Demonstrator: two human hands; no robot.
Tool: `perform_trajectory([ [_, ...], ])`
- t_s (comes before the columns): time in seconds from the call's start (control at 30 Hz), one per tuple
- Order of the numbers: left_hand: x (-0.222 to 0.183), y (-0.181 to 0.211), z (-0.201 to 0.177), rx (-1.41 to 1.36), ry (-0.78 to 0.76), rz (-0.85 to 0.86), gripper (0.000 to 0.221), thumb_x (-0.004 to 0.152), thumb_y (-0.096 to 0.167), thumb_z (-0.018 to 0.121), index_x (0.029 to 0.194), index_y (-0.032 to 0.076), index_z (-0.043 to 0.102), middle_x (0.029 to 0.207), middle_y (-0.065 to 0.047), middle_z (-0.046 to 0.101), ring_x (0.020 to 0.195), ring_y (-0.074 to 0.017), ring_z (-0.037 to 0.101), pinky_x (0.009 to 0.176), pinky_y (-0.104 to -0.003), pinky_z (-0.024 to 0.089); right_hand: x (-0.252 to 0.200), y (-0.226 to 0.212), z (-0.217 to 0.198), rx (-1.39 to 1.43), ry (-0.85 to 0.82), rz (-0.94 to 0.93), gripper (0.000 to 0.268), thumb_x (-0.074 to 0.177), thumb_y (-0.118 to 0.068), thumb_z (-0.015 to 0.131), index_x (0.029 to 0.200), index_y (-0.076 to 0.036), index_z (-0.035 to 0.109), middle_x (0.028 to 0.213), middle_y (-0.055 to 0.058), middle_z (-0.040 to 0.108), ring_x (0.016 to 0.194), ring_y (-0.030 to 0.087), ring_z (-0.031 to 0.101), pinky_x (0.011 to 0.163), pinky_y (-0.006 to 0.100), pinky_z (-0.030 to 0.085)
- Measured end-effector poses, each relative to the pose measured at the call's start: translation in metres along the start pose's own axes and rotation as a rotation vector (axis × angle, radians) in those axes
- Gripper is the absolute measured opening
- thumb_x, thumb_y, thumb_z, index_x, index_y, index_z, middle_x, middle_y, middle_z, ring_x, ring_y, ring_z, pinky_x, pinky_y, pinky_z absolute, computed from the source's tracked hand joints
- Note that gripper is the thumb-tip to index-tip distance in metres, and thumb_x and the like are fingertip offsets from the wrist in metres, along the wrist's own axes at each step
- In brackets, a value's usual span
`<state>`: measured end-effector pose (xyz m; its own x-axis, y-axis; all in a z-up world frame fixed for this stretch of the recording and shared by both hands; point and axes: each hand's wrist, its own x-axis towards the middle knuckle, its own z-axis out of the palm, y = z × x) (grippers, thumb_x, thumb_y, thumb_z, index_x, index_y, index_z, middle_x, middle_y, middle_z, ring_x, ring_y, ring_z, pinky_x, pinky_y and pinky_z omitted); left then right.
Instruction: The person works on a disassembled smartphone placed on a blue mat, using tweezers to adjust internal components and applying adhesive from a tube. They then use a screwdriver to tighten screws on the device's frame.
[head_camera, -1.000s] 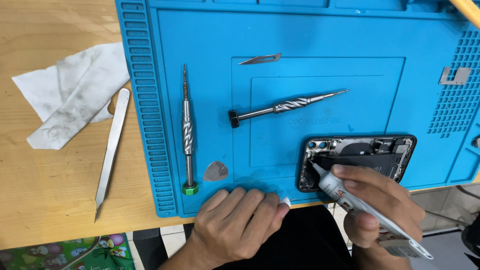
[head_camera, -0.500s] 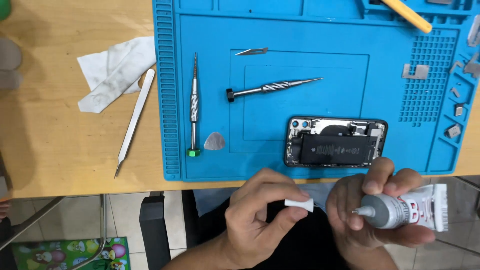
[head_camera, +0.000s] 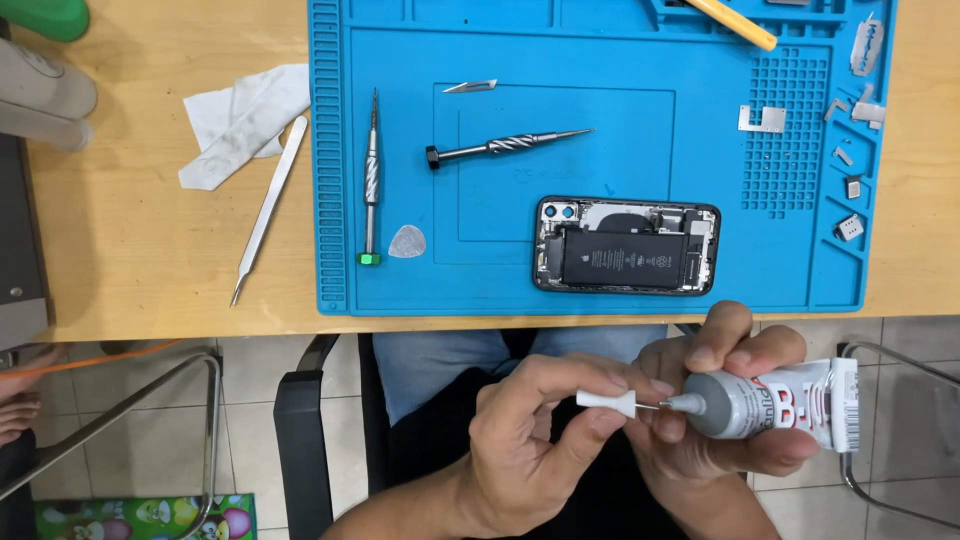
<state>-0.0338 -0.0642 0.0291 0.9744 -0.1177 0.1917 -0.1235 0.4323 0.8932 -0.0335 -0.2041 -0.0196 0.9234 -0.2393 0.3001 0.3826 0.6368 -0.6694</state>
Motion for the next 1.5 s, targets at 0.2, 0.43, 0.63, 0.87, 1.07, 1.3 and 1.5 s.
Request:
perform_trajectory([
  [0.2, -0.004, 0.001, 0.002, 0.013, -0.021, 0.003, 0.020, 0.112, 0.018, 0.052, 0.116, -0.001, 0.053, 0.106, -0.024, 0.072, 0.102, -0.0358, 0.078, 0.094, -0.042, 0.068, -0.003, -0.002, 0.002, 0.020, -0.010, -0.017, 0.038, 0.107, -0.043, 0.075, 0.116, -0.009, 0.061, 0.109, 0.005, 0.060, 0.054, 0.004, 0.056, 0.059, 0.016, 0.055],
  [0.43, -0.004, -0.002, -0.001, 0.041, -0.065, 0.001, 0.016, 0.110, 0.016, 0.053, 0.115, 0.000, 0.052, 0.107, -0.025, 0.073, 0.104, -0.0355, 0.078, 0.096, -0.040, 0.066, -0.006, -0.002, 0.003, 0.056, 0.015, 0.015, 0.039, 0.107, -0.043, 0.077, 0.117, -0.009, 0.061, 0.109, 0.006, 0.059, 0.055, 0.005, 0.055, 0.057, 0.015, 0.054],
  [0.63, -0.007, -0.005, 0.000, 0.018, -0.018, 0.042, 0.017, 0.111, 0.015, 0.053, 0.116, -0.001, 0.052, 0.106, -0.025, 0.072, 0.102, -0.0377, 0.078, 0.092, -0.043, 0.068, -0.006, -0.002, 0.003, 0.056, 0.027, 0.030, 0.040, 0.107, -0.045, 0.075, 0.116, -0.009, 0.060, 0.108, 0.006, 0.059, 0.055, 0.005, 0.055, 0.055, 0.015, 0.052],
  [0.87, -0.007, -0.006, -0.001, 0.074, -0.020, 0.037, 0.018, 0.110, 0.017, 0.053, 0.114, -0.001, 0.054, 0.106, -0.024, 0.073, 0.102, -0.0355, 0.078, 0.094, -0.041, 0.067, -0.007, -0.001, 0.003, 0.069, 0.039, 0.039, 0.039, 0.106, -0.043, 0.076, 0.115, -0.009, 0.060, 0.108, 0.007, 0.059, 0.055, 0.005, 0.054, 0.055, 0.014, 0.052],
  [1.07, 0.000, 0.001, -0.011, 0.182, -0.083, 0.083, 0.013, 0.109, 0.011, 0.054, 0.113, -0.002, 0.056, 0.106, -0.024, 0.073, 0.102, -0.0361, 0.079, 0.093, -0.041, 0.068, -0.003, -0.001, 0.000, 0.000, 0.023, 0.024, 0.040, 0.106, -0.044, 0.077, 0.113, -0.009, 0.059, 0.106, 0.007, 0.058, 0.052, 0.006, 0.052, 0.053, 0.016, 0.051],
  [1.3, 0.012, 0.010, -0.032, 0.433, -0.288, 0.034, 0.013, 0.103, 0.006, 0.063, 0.114, -0.002, 0.062, 0.097, -0.011, 0.074, 0.087, -0.0261, 0.076, 0.081, -0.033, 0.062, 0.013, 0.004, -0.010, -0.177, -0.192, 0.109, 0.042, 0.102, -0.042, 0.083, 0.107, -0.008, 0.059, 0.096, 0.011, 0.059, 0.045, 0.013, 0.053, 0.041, 0.019, 0.055],
  [1.5, 0.011, 0.029, -0.068, 0.595, -0.235, -0.263, 0.026, 0.107, 0.024, 0.050, 0.095, 0.008, 0.066, 0.067, 0.002, 0.066, 0.055, -0.0111, 0.065, 0.057, -0.026, 0.050, 0.022, 0.007, -0.022, -0.430, -0.370, 0.084, 0.035, 0.095, -0.043, 0.080, 0.110, -0.015, 0.066, 0.101, 0.004, 0.065, 0.089, 0.014, 0.070, 0.077, 0.027, 0.063],
])
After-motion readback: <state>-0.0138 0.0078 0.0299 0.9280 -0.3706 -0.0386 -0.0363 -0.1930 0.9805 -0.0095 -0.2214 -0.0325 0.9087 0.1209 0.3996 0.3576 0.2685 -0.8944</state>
